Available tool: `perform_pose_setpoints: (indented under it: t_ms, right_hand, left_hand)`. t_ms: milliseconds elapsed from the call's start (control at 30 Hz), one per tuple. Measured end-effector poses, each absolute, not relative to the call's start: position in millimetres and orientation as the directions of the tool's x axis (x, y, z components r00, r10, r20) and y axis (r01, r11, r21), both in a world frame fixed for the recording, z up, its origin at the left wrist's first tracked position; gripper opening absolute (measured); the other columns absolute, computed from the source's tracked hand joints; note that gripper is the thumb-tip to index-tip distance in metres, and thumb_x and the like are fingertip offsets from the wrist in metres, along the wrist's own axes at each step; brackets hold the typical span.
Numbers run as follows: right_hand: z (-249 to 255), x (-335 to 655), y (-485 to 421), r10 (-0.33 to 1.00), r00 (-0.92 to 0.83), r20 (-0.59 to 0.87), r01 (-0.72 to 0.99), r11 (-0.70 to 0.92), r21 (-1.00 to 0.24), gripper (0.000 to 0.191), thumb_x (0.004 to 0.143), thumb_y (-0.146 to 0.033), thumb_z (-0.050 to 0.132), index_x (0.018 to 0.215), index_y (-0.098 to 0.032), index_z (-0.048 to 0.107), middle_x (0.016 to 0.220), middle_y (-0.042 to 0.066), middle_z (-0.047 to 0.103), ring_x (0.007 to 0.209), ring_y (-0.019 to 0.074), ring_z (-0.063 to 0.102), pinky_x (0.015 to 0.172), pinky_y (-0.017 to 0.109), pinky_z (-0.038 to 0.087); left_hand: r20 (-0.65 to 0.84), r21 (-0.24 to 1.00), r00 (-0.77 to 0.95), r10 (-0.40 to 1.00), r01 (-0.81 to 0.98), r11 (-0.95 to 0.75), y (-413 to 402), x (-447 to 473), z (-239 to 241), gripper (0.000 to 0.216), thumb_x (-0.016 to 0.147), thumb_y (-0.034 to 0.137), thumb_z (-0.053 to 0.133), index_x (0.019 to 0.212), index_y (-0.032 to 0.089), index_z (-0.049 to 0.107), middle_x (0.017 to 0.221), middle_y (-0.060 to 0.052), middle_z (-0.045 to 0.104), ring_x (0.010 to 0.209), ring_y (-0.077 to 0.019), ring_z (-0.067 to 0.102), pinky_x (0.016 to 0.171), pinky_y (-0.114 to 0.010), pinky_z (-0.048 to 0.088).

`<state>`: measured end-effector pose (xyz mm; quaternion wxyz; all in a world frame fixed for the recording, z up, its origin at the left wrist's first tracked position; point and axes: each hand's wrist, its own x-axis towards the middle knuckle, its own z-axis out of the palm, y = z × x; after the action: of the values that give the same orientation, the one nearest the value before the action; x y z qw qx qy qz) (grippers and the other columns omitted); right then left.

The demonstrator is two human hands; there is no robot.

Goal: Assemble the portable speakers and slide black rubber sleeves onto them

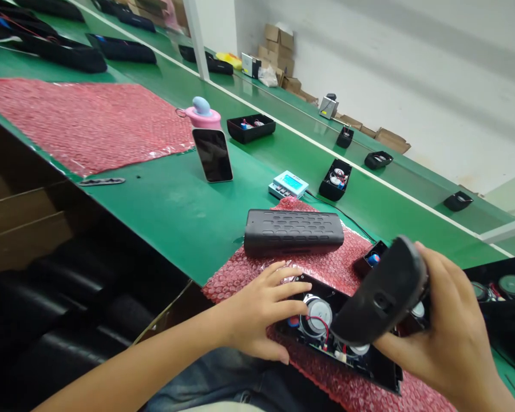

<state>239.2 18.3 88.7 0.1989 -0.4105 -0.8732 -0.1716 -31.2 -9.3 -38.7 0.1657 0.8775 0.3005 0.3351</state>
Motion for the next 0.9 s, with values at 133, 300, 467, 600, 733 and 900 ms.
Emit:
perform_pose_setpoints:
  t_ms: [133, 300, 467, 600, 733, 900]
  right_hand:
    - [84.5, 229.4, 18.1, 0.67, -0.681, 0.295, 0.729, 0.657, 0.191, 0.089, 0.067, -0.055, 0.062, 0.139, -0.013, 0.031, 0.122, 0.014, 0.051, 0.107, 0.0306, 0.052, 0.089, 0.041, 0.045]
    - [59.9, 215.4, 11.5, 0.602, -0.79, 0.114, 0.61, 0.758, 0.231, 0.091, 0.058, -0.049, 0.066, 0.137, -0.017, 0.035, 0.113, 0.01, 0.058, 0.094, 0.027, 0.058, 0.077, 0.039, 0.051]
    - [36.7, 208.3, 10.2, 0.567, -0.822, 0.044, 0.558, 0.789, 0.259, 0.085, 0.057, -0.046, 0.065, 0.132, -0.014, 0.041, 0.108, 0.012, 0.06, 0.09, 0.0266, 0.06, 0.071, 0.037, 0.054]
    - [28.0, 211.7, 17.9, 0.513, -0.857, 0.038, 0.506, 0.828, 0.243, 0.09, 0.061, -0.054, 0.064, 0.135, -0.011, 0.037, 0.107, 0.013, 0.061, 0.087, 0.0266, 0.062, 0.069, 0.037, 0.055]
    - [21.6, 219.1, 24.6, 0.525, -0.851, -0.008, 0.508, 0.827, 0.242, 0.091, 0.066, -0.059, 0.061, 0.139, -0.013, 0.031, 0.107, 0.013, 0.062, 0.088, 0.0284, 0.062, 0.07, 0.039, 0.053]
    - [20.0, 226.4, 23.5, 0.509, -0.861, -0.016, 0.488, 0.833, 0.26, 0.091, 0.069, -0.057, 0.061, 0.142, -0.013, 0.027, 0.11, 0.012, 0.061, 0.088, 0.0285, 0.062, 0.069, 0.037, 0.053]
  left_hand:
    - [0.504, 0.548, 0.561, 0.656, 0.38, -0.746, -7.2, -28.5, -49.9, 0.053, 0.061, 0.062, 0.068, 0.095, 0.022, 0.065, 0.117, -0.012, 0.059, 0.113, -0.035, 0.043, 0.097, -0.052, 0.031]
    - [0.539, 0.7, 0.356, 0.763, 0.314, -0.641, -11.4, -20.0, -67.0, 0.058, 0.048, 0.063, 0.075, 0.087, 0.021, 0.067, 0.117, -0.012, 0.046, 0.112, -0.0318, 0.039, 0.099, -0.046, 0.033]
    - [0.492, 0.788, 0.243, 0.836, 0.284, -0.547, -20.1, -12.2, -80.4, 0.067, 0.042, 0.065, 0.077, 0.087, 0.016, 0.066, 0.124, -0.015, 0.036, 0.118, -0.0357, 0.034, 0.101, -0.047, 0.032]
    - [0.562, 0.802, 0.134, 0.816, 0.152, -0.577, -22.6, -11.4, -86.6, 0.09, 0.046, 0.063, 0.076, 0.118, 0.015, 0.049, 0.122, -0.018, 0.045, 0.116, -0.0318, 0.042, 0.101, -0.046, 0.034]
    - [0.499, 0.853, 0.176, 0.848, 0.07, -0.517, -21.3, -15.1, -84.3, 0.112, 0.05, 0.064, 0.074, 0.137, 0.012, 0.026, 0.134, -0.022, 0.041, 0.126, -0.0323, 0.036, 0.107, -0.048, 0.028]
    - [0.448, 0.885, 0.233, 0.863, 0.02, -0.465, -20.3, -15.3, -82.5, 0.104, 0.055, 0.062, 0.072, 0.137, 0.01, 0.033, 0.14, -0.021, 0.038, 0.129, -0.0314, 0.035, 0.109, -0.047, 0.025]
